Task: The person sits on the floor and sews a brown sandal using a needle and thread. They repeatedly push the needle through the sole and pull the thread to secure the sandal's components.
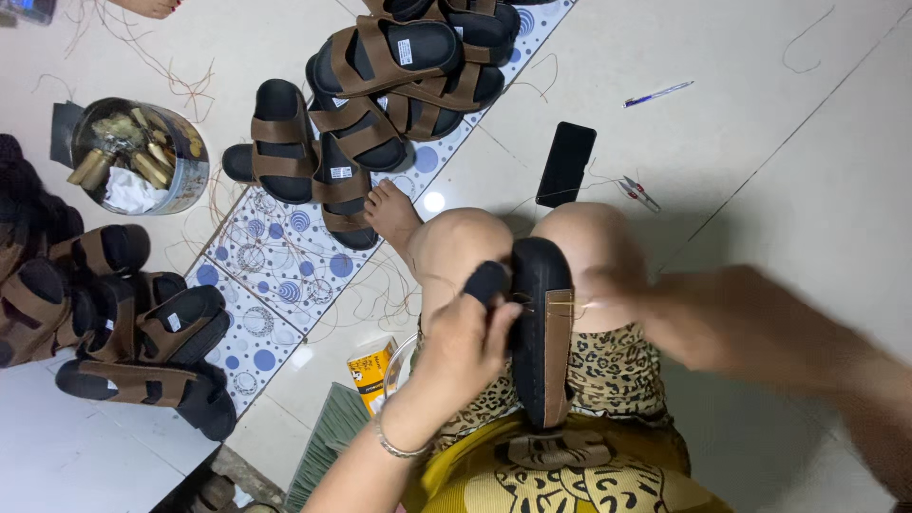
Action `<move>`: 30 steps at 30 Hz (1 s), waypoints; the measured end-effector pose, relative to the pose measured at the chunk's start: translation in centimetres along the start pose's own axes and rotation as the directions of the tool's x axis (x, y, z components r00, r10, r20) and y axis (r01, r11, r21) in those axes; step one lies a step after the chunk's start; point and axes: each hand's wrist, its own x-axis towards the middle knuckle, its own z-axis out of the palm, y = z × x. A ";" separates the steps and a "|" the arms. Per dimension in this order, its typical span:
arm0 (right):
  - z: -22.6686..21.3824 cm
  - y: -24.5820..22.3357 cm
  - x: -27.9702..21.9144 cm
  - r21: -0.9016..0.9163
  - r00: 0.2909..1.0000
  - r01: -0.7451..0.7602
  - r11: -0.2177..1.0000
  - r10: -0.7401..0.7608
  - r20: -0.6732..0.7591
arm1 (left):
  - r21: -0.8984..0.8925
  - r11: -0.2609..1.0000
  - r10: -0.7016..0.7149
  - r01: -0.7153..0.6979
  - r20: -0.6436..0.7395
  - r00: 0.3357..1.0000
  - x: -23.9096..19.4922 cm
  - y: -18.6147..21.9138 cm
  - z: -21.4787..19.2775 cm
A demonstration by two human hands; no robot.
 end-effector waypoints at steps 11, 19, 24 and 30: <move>5.0 -1.5 4.0 0.709 0.800 0.534 0.460 -0.002 -0.600 | 0.305 0.830 0.454 -0.467 0.118 0.883 -0.6 4.4 0.6; 3.8 -1.0 1.6 0.457 0.888 0.250 0.854 -0.015 -0.460 | 0.605 0.640 0.447 -0.474 0.209 0.870 -0.1 3.7 3.6; 4.4 1.1 -0.8 0.520 0.896 0.184 0.834 0.074 -0.437 | 0.172 0.841 0.493 -0.513 0.146 0.858 -0.5 3.2 1.0; 6.8 -0.1 1.1 0.201 0.998 0.059 0.978 -0.065 0.019 | -0.038 0.878 0.474 -0.477 0.213 0.854 -1.7 4.3 -0.5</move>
